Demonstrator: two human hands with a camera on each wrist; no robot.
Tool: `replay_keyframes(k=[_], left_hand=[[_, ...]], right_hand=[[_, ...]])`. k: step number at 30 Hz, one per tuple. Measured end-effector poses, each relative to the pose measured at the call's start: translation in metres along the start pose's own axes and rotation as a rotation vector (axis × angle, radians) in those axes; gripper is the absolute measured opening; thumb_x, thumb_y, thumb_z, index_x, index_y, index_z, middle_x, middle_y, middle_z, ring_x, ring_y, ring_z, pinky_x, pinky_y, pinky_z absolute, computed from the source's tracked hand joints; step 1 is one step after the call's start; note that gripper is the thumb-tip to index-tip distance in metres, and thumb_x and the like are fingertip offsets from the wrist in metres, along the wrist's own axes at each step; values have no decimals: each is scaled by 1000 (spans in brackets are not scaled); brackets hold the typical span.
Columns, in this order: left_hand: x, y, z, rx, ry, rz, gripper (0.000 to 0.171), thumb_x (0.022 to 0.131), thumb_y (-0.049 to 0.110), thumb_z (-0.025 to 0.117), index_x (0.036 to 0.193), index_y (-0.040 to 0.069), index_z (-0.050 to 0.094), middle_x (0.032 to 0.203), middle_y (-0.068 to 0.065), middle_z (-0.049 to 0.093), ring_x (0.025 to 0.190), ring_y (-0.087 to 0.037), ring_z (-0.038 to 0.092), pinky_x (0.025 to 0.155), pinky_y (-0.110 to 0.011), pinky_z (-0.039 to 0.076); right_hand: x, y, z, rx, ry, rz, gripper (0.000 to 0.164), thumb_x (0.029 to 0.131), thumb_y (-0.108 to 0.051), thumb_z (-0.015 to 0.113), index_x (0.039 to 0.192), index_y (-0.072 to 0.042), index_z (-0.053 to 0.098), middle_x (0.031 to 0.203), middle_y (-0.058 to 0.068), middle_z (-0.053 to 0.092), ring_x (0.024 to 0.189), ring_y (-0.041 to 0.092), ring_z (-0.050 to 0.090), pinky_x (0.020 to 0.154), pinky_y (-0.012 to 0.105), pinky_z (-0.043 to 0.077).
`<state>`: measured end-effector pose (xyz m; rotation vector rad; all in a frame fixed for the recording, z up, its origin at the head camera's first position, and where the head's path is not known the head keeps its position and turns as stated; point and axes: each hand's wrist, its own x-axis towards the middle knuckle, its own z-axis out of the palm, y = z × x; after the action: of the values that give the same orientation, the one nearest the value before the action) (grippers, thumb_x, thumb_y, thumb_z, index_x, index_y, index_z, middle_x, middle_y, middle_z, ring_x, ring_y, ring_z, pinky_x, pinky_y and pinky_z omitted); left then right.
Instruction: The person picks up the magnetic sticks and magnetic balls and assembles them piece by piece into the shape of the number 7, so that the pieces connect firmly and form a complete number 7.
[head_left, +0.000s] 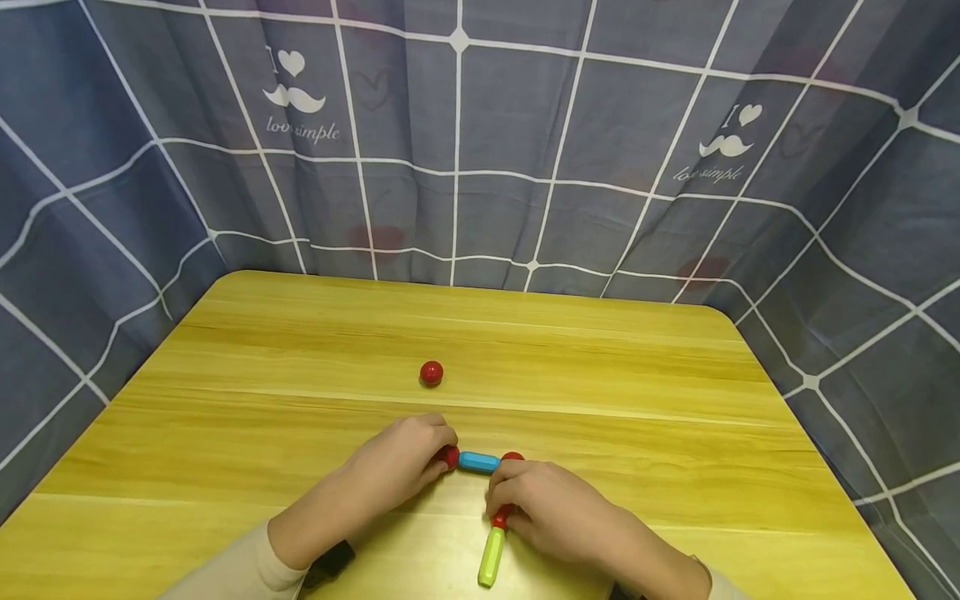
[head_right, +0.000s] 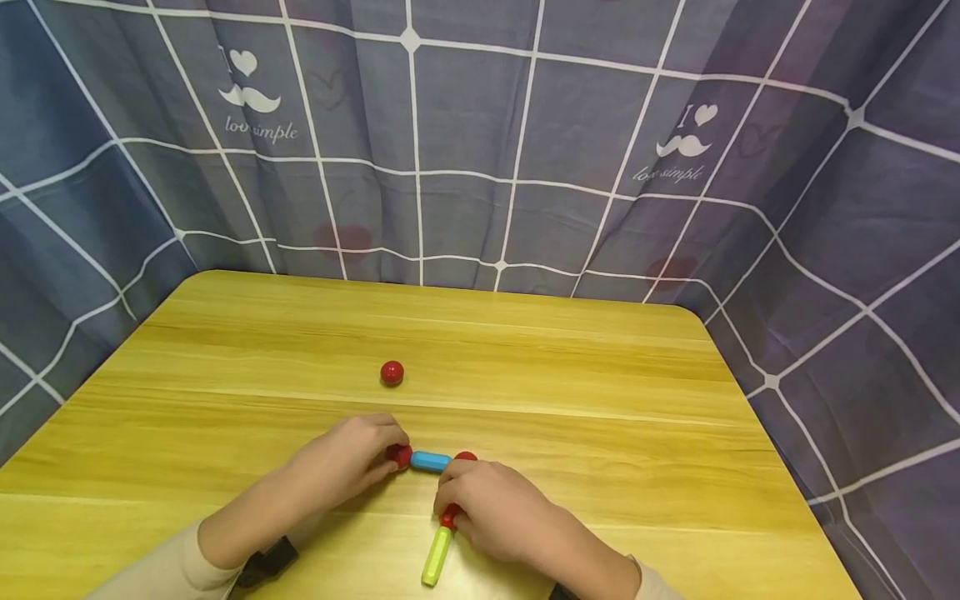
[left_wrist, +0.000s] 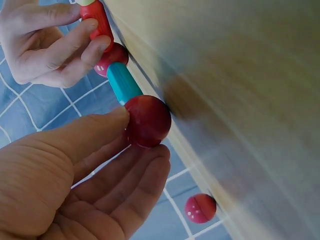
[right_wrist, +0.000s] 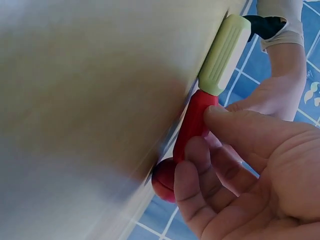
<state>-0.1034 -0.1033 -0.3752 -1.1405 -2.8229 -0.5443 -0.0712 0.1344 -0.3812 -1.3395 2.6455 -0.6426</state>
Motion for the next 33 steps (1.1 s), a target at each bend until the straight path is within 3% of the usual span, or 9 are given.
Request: replay_keyframes(k=[9,14,17,23,26,33], left_hand=[[7,0,2,-48,-34,1,10,85,13,77,88,9,68,82,2,60,71,-6,53,61,-20,47],[9,-3,0,-69,-17,-21,17,87,15,75,98,5,69,93,-3,66,83,-14,62,71,-26,52],[11,-8,-3,-70,19,-31,24,87,15,75,106,1,69,101,-7,67,93,-19,65,79,-32,54],[20,-25,-10,-52,127,-62,28,83,11,76,107,-2,67,104,-10,67,96,-23,64,84,-36,53],[26,-33,-14,-33,149,-101,30,83,12,77,108,-2,66,104,-10,66,95,-24,64,83,-36,53],[43,-48,-22,44,79,-158,37,85,14,76,116,-2,64,107,-13,63,91,-24,61,78,-36,53]], right_hand=[[0,6,-3,-1,-14,103,15,85,-10,75,91,-24,72,98,-16,60,87,-1,57,77,19,49],[-1,10,-4,-2,1,83,14,85,-9,75,90,-22,71,95,-15,58,84,-2,56,75,16,47],[-2,11,-5,-6,6,67,15,85,-8,75,91,-21,70,95,-15,58,84,-2,55,76,15,47],[-2,10,-6,-11,-14,65,17,85,-7,74,95,-21,70,100,-14,59,88,0,57,77,16,48],[-3,10,-6,-11,-22,55,19,85,-6,73,97,-21,71,102,-13,59,89,0,57,77,16,48],[-3,6,-6,-25,-21,8,23,83,-4,74,99,-21,70,104,-13,59,90,0,57,79,15,46]])
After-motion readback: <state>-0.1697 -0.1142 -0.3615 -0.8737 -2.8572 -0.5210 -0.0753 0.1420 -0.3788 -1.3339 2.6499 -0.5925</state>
